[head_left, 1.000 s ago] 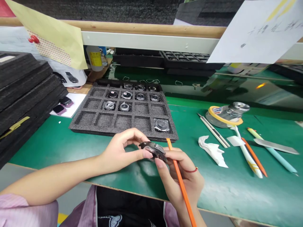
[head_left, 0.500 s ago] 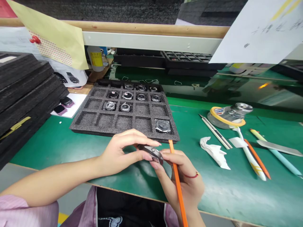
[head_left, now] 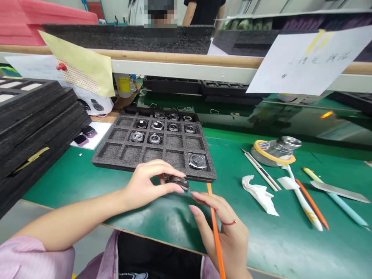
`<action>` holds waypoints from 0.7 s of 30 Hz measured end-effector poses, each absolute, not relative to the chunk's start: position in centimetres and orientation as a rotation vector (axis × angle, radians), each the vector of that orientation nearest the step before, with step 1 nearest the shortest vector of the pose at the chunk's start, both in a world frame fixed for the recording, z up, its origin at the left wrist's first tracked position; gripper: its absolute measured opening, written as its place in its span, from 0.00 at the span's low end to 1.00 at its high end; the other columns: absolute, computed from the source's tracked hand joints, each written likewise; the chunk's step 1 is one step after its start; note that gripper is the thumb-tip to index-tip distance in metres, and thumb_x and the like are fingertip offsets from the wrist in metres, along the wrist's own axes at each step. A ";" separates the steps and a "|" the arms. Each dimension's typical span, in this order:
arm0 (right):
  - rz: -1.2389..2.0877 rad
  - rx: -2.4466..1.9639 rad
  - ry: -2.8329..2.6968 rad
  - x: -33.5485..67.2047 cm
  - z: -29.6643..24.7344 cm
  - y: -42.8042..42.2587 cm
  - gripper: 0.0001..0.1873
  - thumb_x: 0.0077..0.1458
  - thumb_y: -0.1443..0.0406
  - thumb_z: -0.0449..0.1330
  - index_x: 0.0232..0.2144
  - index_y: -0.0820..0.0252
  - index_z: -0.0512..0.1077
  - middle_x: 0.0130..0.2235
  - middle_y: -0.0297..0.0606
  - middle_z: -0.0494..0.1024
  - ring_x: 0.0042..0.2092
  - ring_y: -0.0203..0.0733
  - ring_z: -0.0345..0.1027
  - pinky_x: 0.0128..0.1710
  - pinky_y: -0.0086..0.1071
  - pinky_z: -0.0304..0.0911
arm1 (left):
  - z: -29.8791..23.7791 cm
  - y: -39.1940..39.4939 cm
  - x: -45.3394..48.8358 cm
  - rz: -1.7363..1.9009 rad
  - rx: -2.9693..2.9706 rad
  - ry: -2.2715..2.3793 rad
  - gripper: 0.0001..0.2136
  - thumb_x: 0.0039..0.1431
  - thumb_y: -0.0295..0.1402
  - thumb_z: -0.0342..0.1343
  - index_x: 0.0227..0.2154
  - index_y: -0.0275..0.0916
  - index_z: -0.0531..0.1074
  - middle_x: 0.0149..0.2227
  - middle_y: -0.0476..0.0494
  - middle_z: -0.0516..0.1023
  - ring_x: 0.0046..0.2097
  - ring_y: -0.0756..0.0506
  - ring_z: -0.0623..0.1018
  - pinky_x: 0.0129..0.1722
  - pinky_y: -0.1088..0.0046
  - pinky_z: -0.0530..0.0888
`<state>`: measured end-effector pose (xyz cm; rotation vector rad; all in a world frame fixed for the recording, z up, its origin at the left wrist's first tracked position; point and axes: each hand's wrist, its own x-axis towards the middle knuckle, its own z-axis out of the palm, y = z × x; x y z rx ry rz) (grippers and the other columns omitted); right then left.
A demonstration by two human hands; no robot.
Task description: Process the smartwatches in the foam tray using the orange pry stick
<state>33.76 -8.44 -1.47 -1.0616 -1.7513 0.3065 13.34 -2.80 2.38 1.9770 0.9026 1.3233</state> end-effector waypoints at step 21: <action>0.499 -0.998 -1.777 34.9 -1.6 -8.7 0.05 0.62 0.67 0.61 0.39 0.53 0.77 0.34 0.33 0.81 0.33 0.34 0.78 0.35 0.22 0.72 | 4.3 6.0 10.3 0.546 2.233 1.944 0.11 0.66 0.33 0.54 0.46 0.32 0.76 0.48 0.29 0.81 0.52 0.31 0.78 0.53 0.50 0.71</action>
